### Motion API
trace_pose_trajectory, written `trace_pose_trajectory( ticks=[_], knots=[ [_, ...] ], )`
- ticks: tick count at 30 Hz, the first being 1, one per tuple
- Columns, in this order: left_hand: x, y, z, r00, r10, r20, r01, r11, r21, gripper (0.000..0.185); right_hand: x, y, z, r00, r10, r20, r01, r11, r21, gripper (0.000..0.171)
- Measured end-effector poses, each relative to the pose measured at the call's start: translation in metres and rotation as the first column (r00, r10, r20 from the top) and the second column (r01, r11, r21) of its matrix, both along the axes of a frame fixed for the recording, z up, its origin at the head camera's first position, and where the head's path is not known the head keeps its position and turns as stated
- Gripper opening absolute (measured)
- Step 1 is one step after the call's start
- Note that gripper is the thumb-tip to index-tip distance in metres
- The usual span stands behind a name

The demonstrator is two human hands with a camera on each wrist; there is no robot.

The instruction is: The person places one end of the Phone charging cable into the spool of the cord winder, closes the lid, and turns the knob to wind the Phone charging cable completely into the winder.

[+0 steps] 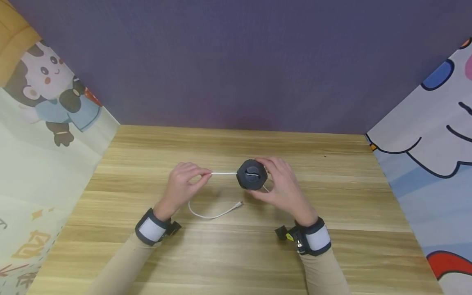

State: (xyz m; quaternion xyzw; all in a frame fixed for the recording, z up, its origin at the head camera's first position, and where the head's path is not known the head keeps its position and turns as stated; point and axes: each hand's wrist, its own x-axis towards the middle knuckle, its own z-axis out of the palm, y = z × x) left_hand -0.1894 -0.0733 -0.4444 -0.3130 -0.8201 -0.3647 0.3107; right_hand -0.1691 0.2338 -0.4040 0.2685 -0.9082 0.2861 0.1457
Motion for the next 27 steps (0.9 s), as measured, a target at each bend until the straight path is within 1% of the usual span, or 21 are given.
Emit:
trace_pose_trajectory(
  ticks=[4, 12, 21, 27],
  knots=[
    [0.000, -0.001, -0.001, 1.000, 0.008, 0.003, -0.008, 1.000, -0.006, 0.004, 0.000, 0.001, -0.001, 1.000, -0.005, 0.006, 0.005, 1.000, -0.002, 0.089],
    [-0.001, -0.004, -0.004, 1.000, 0.023, -0.013, -0.024, 1.000, -0.008, 0.007, 0.000, 0.004, -0.001, 1.000, -0.015, 0.008, 0.015, 1.000, -0.005, 0.088],
    [0.000, -0.010, -0.007, 0.999, 0.042, 0.006, -0.042, 0.999, -0.024, 0.007, 0.000, 0.008, -0.001, 1.000, -0.023, 0.002, 0.023, 1.000, 0.000, 0.088],
    [0.000, -0.013, -0.007, 0.999, 0.048, 0.004, -0.048, 0.998, -0.032, 0.007, 0.000, 0.009, -0.002, 1.000, -0.022, 0.001, 0.022, 1.000, -0.001, 0.088]
  ],
)
